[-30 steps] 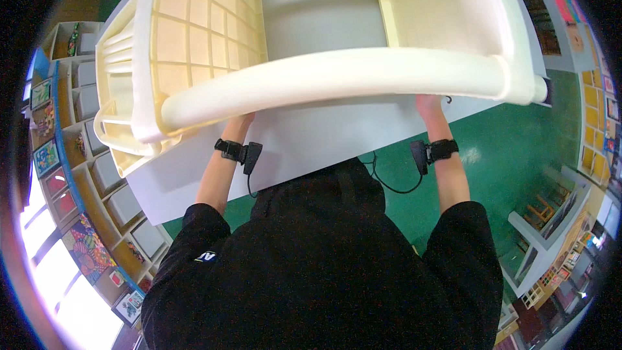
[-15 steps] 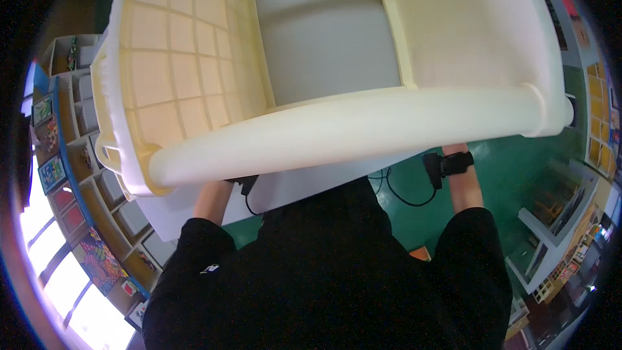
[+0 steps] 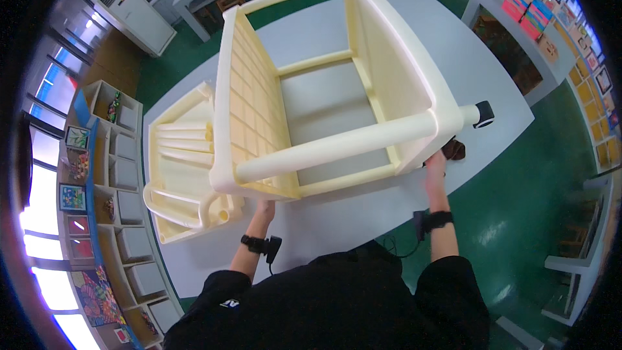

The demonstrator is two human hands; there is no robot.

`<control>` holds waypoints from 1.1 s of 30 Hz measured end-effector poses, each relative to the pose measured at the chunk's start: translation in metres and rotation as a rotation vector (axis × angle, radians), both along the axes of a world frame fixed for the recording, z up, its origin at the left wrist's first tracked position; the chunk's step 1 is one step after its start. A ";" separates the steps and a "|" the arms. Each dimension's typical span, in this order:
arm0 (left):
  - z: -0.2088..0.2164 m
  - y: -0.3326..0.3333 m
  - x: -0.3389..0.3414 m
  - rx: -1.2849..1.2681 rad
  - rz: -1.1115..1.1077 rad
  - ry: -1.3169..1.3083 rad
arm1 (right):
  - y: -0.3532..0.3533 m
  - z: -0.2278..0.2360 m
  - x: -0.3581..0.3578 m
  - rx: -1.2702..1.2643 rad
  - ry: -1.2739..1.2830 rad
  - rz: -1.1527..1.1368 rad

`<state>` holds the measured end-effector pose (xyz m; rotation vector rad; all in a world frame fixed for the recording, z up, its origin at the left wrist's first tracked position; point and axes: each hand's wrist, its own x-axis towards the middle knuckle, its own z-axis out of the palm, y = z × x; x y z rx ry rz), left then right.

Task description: The person assembles a plastic cart by inserting four support poles into the corners of a tray, then placing another tray on top of the poles.

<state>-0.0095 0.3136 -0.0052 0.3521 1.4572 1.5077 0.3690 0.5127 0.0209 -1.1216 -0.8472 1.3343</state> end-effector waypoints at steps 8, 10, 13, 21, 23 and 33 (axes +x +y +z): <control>0.163 -0.006 -0.022 0.174 0.087 0.107 | 0.038 0.155 0.086 0.137 -0.217 0.032; 0.189 -0.011 -0.041 0.197 0.011 0.250 | 0.040 0.211 0.081 0.267 -0.437 0.096; 0.246 -0.008 -0.059 0.171 -0.044 0.408 | 0.052 0.288 0.061 0.339 -0.690 0.173; 0.291 0.095 -0.071 -0.048 -0.437 0.588 | 0.067 0.299 -0.055 0.015 -1.156 0.735; 0.276 0.121 -0.076 -0.113 -0.424 0.643 | 0.080 0.266 -0.066 0.337 -0.815 0.918; 0.257 0.137 -0.055 -0.106 -0.160 1.206 | 0.064 0.255 -0.062 0.438 -1.035 0.453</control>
